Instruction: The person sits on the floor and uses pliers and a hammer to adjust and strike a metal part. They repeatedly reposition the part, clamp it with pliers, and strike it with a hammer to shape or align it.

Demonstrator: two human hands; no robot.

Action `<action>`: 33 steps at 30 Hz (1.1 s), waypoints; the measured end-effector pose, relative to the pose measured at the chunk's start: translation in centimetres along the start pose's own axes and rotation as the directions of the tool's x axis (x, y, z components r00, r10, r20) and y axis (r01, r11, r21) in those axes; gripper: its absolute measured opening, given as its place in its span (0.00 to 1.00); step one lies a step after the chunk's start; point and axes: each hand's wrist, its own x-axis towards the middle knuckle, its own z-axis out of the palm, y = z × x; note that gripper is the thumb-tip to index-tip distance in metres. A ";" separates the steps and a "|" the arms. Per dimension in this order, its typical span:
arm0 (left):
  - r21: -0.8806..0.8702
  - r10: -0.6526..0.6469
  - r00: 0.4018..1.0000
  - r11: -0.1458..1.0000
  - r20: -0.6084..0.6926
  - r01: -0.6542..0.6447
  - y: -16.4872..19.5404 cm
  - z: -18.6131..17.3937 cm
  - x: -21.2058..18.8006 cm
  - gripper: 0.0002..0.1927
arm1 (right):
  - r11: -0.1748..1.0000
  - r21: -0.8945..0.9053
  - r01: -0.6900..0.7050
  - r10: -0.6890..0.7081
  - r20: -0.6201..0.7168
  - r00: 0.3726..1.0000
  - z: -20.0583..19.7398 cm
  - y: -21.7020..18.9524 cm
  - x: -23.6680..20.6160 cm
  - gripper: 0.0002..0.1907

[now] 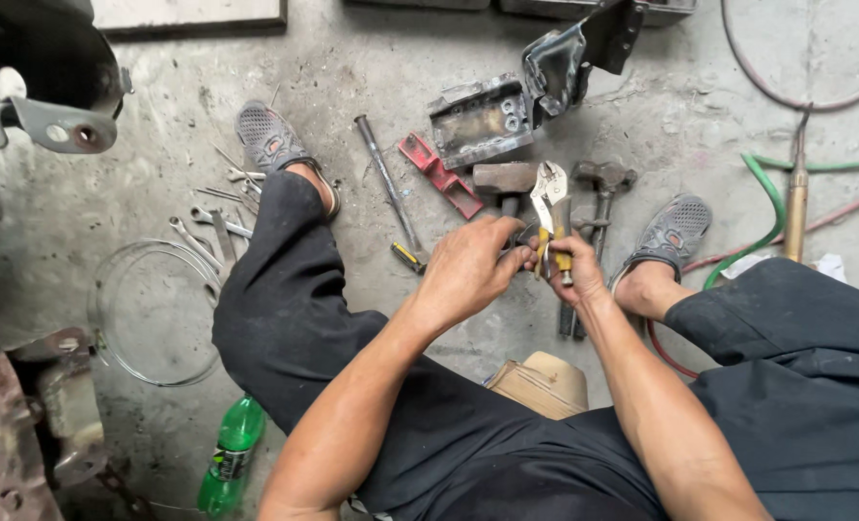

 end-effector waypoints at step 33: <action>0.102 0.163 0.978 0.979 0.129 -0.176 -1.4 0.6 -4.1 0.15 | 0.868 -0.494 0.055 0.080 0.249 0.965 14.2 -23.3 -4.2 0.35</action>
